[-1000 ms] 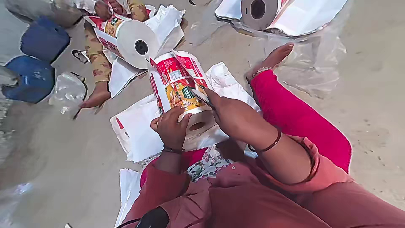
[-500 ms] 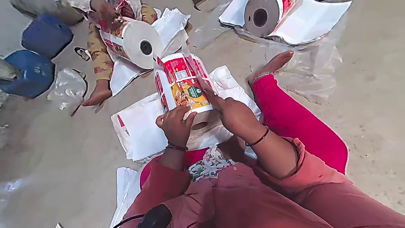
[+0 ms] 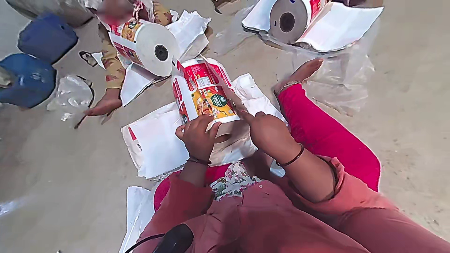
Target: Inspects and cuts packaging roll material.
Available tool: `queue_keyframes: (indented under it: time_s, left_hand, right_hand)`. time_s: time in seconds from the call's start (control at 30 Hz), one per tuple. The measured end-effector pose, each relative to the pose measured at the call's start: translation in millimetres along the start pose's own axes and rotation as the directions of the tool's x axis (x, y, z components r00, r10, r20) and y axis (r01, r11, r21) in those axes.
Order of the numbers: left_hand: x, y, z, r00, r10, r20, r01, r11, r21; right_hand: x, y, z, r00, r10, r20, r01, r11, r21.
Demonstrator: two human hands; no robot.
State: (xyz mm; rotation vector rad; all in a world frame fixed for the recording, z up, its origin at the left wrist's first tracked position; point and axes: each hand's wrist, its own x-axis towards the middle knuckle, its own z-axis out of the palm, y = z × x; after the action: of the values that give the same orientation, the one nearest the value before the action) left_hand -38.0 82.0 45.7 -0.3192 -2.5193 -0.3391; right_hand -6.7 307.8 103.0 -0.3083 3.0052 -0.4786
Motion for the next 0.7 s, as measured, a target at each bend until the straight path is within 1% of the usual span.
queue_keyframes:
  time_s: [0.07, 0.17, 0.2, 0.3, 0.4, 0.47, 0.53, 0.63, 0.7]
  left_hand:
    - [2.0, 0.3, 0.4, 1.0, -0.005, -0.005, 0.005, 1.0, 0.0]
    - [-0.9, -0.3, 1.2, 1.0, -0.011, -0.011, 0.011, 1.0, 0.007]
    - [-0.9, -0.4, 1.5, 1.0, -0.014, -0.009, 0.014, 1.0, 0.005]
    - [0.0, 0.9, 0.5, 1.0, -0.023, 0.002, 0.023, 1.0, 0.015]
    - [-0.1, -0.5, -0.8, 1.0, -0.014, 0.009, 0.014, 1.0, 0.017]
    - [-1.8, -1.2, -1.9, 1.0, -0.004, 0.011, 0.004, 1.0, 0.019]
    - [-0.3, 0.0, -1.3, 1.0, -0.004, 0.012, 0.003, 1.0, 0.022]
    - [1.2, 3.3, -0.8, 1.0, -0.012, 0.007, 0.012, 1.0, 0.009]
    - [1.8, 2.5, 0.3, 1.0, -0.011, -0.003, 0.011, 1.0, 0.01]
  right_hand:
    - [-2.6, 1.8, -5.5, 1.0, -0.017, 0.004, 0.017, 1.0, 0.005]
    - [-2.3, 1.1, -11.2, 0.995, -0.091, -0.043, 0.093, 0.995, 0.035]
    - [3.0, -0.7, -9.1, 0.994, -0.096, -0.06, 0.099, 0.994, 0.048]
    - [22.7, -3.7, 8.0, 0.997, -0.038, -0.062, 0.043, 0.996, 0.082]
    - [25.3, -0.7, 16.2, 0.999, -0.034, -0.018, 0.036, 0.995, 0.092]
    - [21.2, 3.6, 10.1, 0.997, -0.046, 0.06, 0.041, 0.996, 0.079]
    - [14.4, 5.1, 0.4, 0.993, -0.052, 0.104, 0.048, 0.998, 0.043]
    - [3.6, 5.0, -9.1, 0.997, -0.033, 0.075, 0.032, 0.999, 0.016]
    - [0.0, 10.6, -16.5, 0.999, 0.0, -0.053, 0.006, 0.995, 0.103]
